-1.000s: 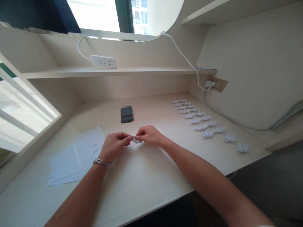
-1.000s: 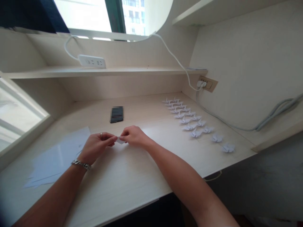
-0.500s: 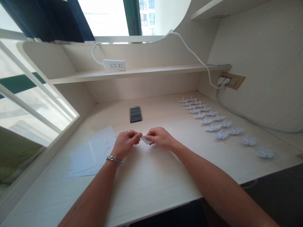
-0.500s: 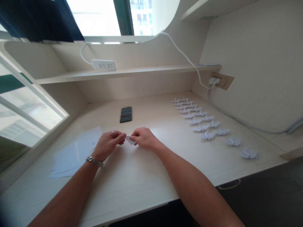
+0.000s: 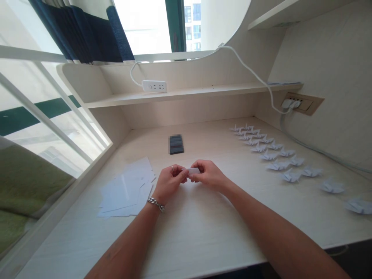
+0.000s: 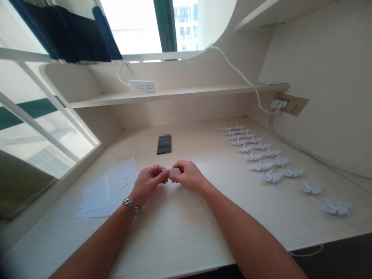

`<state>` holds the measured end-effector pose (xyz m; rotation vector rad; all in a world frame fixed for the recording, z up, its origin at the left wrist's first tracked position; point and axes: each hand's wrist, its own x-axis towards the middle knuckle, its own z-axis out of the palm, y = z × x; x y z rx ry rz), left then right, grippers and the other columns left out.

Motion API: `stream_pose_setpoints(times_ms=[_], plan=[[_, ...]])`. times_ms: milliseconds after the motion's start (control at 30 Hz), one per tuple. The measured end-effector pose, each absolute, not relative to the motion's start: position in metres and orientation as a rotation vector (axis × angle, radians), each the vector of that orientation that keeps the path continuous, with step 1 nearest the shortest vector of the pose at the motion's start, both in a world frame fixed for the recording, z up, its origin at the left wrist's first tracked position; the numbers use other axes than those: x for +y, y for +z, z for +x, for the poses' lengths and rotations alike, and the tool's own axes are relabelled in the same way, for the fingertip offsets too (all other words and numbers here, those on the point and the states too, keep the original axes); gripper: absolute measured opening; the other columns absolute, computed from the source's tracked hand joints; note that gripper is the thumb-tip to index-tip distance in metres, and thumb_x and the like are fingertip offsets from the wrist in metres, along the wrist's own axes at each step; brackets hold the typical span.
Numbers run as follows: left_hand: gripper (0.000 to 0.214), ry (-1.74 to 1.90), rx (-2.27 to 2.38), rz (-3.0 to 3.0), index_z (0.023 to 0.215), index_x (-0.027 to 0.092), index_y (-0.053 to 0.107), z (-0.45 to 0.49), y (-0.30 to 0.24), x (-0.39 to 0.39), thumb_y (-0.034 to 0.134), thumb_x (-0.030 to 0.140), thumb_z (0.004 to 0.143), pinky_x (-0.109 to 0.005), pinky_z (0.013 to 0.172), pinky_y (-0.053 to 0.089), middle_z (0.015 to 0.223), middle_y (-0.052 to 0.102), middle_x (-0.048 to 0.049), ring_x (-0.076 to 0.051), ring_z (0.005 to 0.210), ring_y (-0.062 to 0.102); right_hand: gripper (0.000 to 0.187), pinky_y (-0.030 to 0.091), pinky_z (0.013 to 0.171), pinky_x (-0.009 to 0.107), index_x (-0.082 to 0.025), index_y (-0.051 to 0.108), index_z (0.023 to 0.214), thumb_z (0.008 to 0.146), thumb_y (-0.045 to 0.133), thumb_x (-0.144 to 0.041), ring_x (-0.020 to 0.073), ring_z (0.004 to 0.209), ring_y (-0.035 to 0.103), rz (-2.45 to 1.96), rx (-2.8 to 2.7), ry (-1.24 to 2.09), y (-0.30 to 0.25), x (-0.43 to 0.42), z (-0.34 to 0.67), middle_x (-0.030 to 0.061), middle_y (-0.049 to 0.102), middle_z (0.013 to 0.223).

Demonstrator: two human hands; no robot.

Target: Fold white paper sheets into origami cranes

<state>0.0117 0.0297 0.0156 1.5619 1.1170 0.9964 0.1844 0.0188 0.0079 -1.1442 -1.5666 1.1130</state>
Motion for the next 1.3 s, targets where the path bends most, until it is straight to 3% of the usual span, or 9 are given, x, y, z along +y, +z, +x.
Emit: stream_pose_setpoints(times_ms=[267,433,600,833,1300], plan=[[0.032,1.197,1.11,1.348,0.071,0.013,0.064,0.001,0.018,0.038,0.076,0.043,0.067,-0.025,0.06,0.049,0.063,0.066,-0.0022,-0.011,0.057,0.058,0.014,0.047,0.056,0.025,-0.016,0.064,0.082,0.068,0.068,-0.019,0.0146,0.059,0.063,-1.212,-1.529,1.107,0.01,0.02,0.187,0.001,0.067,0.062],[0.035,1.112,1.031,1.378,0.084,0.013,0.068,0.004,0.019,0.034,0.081,0.037,0.063,-0.027,0.065,0.051,0.071,0.07,-0.0038,-0.013,0.063,0.062,0.016,0.047,0.056,0.025,-0.016,0.066,0.083,0.068,0.069,-0.019,0.0149,0.061,0.064,-1.208,-1.56,1.079,0.011,0.019,0.189,0.0018,0.068,0.065],[0.023,1.152,1.116,1.504,0.074,0.013,0.069,0.01,0.02,0.03,0.076,0.034,0.069,-0.026,0.059,0.049,0.059,0.066,-0.0027,-0.014,0.056,0.06,0.017,0.051,0.058,0.027,-0.015,0.066,0.086,0.072,0.069,-0.025,0.016,0.063,0.066,-1.12,-1.484,1.149,0.011,0.018,0.185,0.0026,0.068,0.068],[0.026,1.269,1.102,1.458,0.08,0.013,0.069,0.006,0.017,0.033,0.077,0.035,0.069,-0.028,0.063,0.053,0.067,0.07,-0.0039,-0.015,0.061,0.065,0.02,0.054,0.076,0.033,-0.02,0.072,0.095,0.076,0.069,-0.025,0.0196,0.081,0.069,-1.146,-1.448,0.786,0.008,0.017,0.181,0.0061,0.074,0.086],[0.034,1.268,0.992,1.282,0.087,0.011,0.068,0.013,0.018,0.029,0.08,0.036,0.068,-0.031,0.071,0.056,0.071,0.071,-0.0047,-0.015,0.066,0.068,0.02,0.054,0.077,0.032,-0.022,0.075,0.099,0.082,0.067,-0.026,0.0205,0.087,0.068,-1.142,-1.45,0.505,0.008,0.013,0.177,0.0058,0.075,0.099]])
